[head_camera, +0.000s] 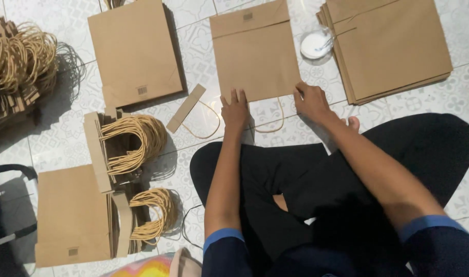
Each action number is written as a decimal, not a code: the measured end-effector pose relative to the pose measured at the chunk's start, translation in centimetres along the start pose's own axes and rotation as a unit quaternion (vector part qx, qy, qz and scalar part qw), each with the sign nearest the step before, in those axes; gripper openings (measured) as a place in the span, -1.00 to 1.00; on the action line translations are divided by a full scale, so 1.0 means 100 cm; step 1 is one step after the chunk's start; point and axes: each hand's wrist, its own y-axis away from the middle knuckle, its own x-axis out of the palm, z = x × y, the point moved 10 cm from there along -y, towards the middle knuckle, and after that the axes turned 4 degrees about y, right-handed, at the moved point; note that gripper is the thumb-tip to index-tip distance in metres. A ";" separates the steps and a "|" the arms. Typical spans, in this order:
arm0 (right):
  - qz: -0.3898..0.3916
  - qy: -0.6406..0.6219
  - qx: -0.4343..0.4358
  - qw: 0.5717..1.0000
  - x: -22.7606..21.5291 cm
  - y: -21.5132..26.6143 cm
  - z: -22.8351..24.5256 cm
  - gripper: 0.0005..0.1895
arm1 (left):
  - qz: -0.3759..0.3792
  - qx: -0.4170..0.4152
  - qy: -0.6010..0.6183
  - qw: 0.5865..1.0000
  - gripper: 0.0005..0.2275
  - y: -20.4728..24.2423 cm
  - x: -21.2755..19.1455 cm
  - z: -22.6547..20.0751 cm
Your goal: The person sits on the floor and assembles flat brown paper bags by attaching handles. They apply glue to a cardboard reinforcement strip using a small stick, then press the strip onto the bag to secure the handle. The person repeats this process for multiple bags.
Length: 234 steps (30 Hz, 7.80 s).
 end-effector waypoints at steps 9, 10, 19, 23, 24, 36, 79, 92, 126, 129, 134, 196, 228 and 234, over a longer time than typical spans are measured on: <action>-0.037 -0.334 0.220 0.916 0.024 -0.024 -0.045 -0.38 | -0.041 -0.083 0.196 0.976 -0.44 0.018 -0.032 0.027; -0.033 -0.334 0.218 0.916 0.033 -0.029 -0.048 -0.38 | -0.041 -0.088 0.197 0.976 -0.44 0.013 -0.027 0.030; -0.085 -0.316 -0.017 0.945 -0.077 -0.028 0.021 -0.76 | -0.070 -0.073 0.368 0.924 -0.41 -0.019 0.001 0.013; -0.198 -0.266 -0.153 0.931 -0.176 0.017 0.081 -0.91 | 0.086 0.029 0.564 0.820 -0.37 -0.001 -0.011 -0.077; -0.246 -0.210 -0.208 0.923 -0.201 0.034 0.104 -0.94 | 0.173 0.042 0.608 0.774 -0.20 0.003 0.000 -0.103; -0.163 -0.048 -0.388 0.906 -0.118 0.059 0.217 -0.42 | 0.022 0.072 0.734 0.675 -0.12 0.034 -0.115 -0.019; 0.141 -0.294 -0.084 0.942 0.047 -0.024 0.102 -0.32 | -0.186 0.066 0.327 0.924 -0.68 0.062 -0.164 0.027; -0.038 -0.624 0.006 0.781 -0.114 -0.046 0.048 -0.70 | -0.462 0.103 0.370 0.799 -0.27 0.096 -0.199 -0.048; -0.297 -0.266 0.002 0.917 -0.104 -0.120 -0.101 -0.89 | 0.016 -0.055 0.874 0.482 -0.51 -0.006 -0.067 -0.044; -0.315 -0.237 -0.047 0.918 -0.123 -0.116 -0.089 -0.91 | 0.016 -0.116 0.857 0.501 -0.61 -0.003 -0.059 -0.041; -0.306 -0.249 -0.073 0.916 -0.132 -0.111 -0.063 -0.93 | -0.003 -0.099 0.856 0.507 -0.66 -0.004 -0.062 -0.040; -0.132 -0.496 -0.053 0.857 -0.143 -0.057 0.087 -0.71 | 0.022 0.070 0.936 0.345 -0.65 -0.011 -0.073 -0.071; -0.153 -0.489 -0.005 0.859 -0.142 -0.067 0.069 -0.77 | 0.027 0.078 0.919 0.385 -0.62 -0.007 -0.078 -0.075; -0.110 -0.478 -0.078 0.868 -0.128 -0.062 0.097 -0.78 | 0.032 0.079 0.925 0.369 -0.62 -0.009 -0.073 -0.075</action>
